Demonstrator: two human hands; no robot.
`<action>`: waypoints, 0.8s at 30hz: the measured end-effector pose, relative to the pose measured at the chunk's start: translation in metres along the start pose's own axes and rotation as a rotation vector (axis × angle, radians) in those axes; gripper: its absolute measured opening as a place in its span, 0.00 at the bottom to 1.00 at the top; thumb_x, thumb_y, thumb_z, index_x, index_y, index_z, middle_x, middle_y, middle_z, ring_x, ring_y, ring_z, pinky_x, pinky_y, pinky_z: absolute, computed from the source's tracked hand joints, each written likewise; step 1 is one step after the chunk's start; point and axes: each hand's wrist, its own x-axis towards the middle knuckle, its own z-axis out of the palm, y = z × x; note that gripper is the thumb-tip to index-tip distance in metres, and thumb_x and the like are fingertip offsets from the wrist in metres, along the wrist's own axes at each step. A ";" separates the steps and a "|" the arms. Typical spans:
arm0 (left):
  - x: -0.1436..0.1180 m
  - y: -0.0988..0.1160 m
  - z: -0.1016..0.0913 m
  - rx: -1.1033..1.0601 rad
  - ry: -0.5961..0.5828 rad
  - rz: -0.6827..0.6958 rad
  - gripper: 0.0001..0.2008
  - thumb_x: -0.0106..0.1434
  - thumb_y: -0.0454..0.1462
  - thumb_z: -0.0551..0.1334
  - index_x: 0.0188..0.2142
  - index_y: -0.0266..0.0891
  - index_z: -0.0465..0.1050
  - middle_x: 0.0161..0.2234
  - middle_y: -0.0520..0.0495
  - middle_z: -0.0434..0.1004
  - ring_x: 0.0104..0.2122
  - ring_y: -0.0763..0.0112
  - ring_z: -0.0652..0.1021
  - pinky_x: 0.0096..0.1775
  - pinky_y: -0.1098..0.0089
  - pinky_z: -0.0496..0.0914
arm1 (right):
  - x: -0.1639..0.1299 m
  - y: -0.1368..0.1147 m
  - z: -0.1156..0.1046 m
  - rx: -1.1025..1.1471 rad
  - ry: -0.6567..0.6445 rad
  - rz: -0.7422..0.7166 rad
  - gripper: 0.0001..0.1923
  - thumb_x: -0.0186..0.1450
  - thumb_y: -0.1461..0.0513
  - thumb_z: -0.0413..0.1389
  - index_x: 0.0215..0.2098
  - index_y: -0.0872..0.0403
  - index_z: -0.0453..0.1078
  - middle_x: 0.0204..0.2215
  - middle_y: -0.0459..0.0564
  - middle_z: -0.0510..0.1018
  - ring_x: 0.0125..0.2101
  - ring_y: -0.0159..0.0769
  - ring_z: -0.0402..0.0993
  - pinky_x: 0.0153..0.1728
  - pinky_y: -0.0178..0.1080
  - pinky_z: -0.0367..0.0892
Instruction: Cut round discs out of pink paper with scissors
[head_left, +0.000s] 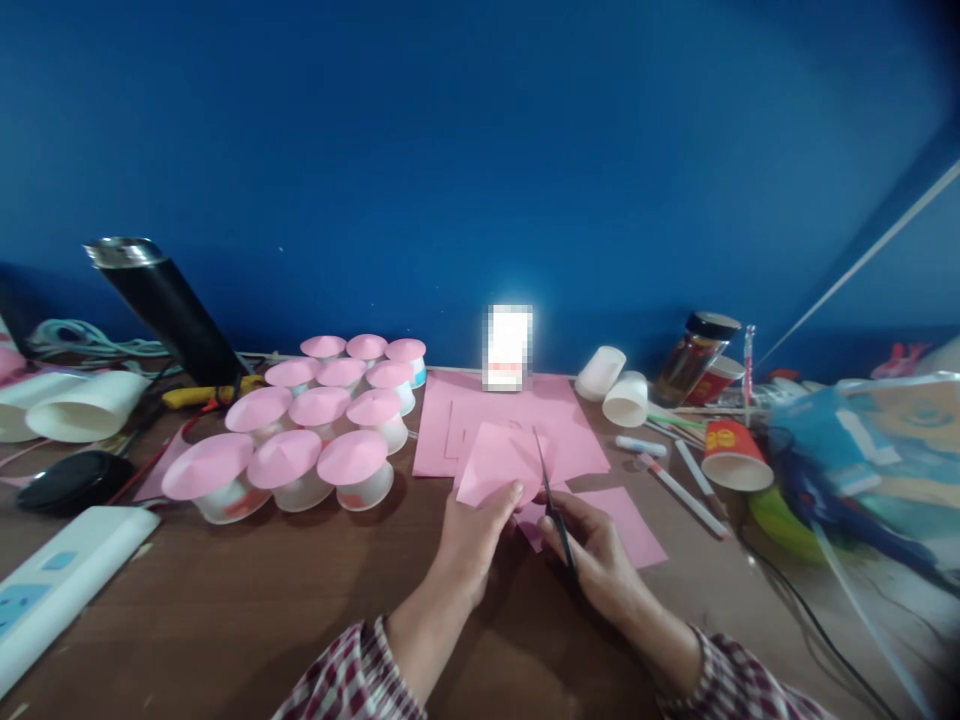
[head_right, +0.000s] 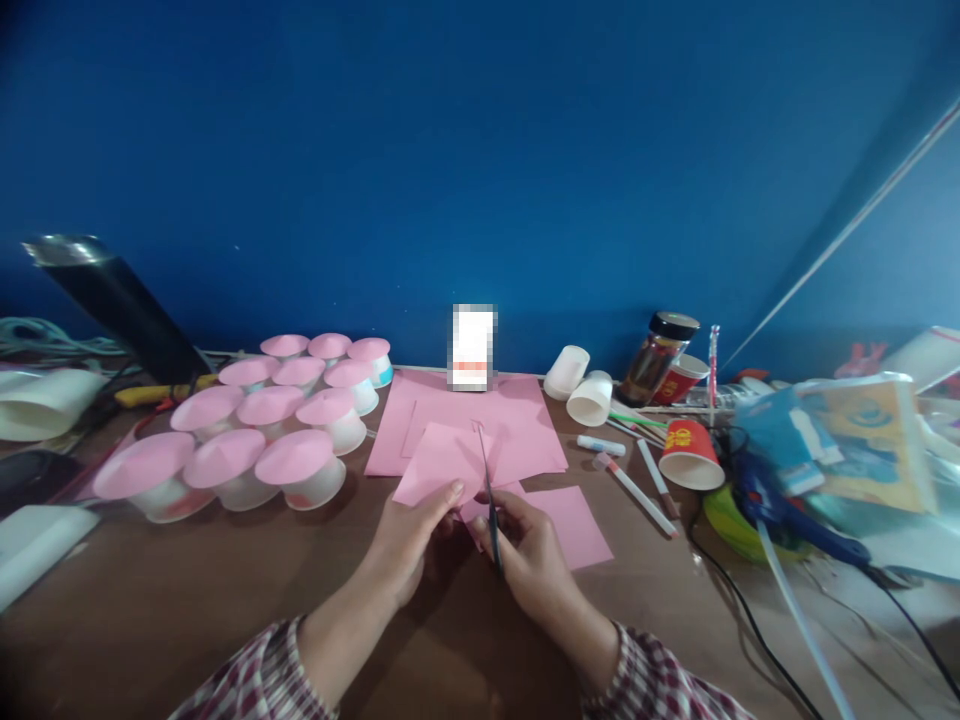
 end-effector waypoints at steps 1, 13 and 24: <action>0.000 0.000 0.000 0.004 0.001 0.001 0.13 0.48 0.40 0.69 0.26 0.32 0.72 0.18 0.52 0.69 0.19 0.78 0.68 0.22 0.76 0.63 | 0.000 0.000 0.000 -0.005 -0.001 0.002 0.21 0.61 0.53 0.58 0.44 0.60 0.68 0.21 0.44 0.67 0.21 0.28 0.61 0.20 0.30 0.59; 0.001 -0.001 -0.001 0.023 -0.005 0.025 0.13 0.49 0.40 0.68 0.27 0.32 0.71 0.19 0.53 0.68 0.19 0.78 0.67 0.22 0.76 0.62 | 0.000 -0.006 -0.002 -0.077 0.005 0.004 0.22 0.60 0.52 0.57 0.43 0.62 0.69 0.18 0.42 0.65 0.20 0.28 0.59 0.20 0.32 0.56; 0.000 -0.001 0.000 -0.022 0.019 -0.008 0.16 0.47 0.44 0.69 0.27 0.33 0.72 0.20 0.50 0.70 0.21 0.74 0.69 0.24 0.72 0.65 | -0.002 -0.004 0.000 -0.052 -0.023 0.032 0.23 0.61 0.50 0.57 0.44 0.61 0.70 0.18 0.42 0.64 0.19 0.28 0.58 0.18 0.31 0.54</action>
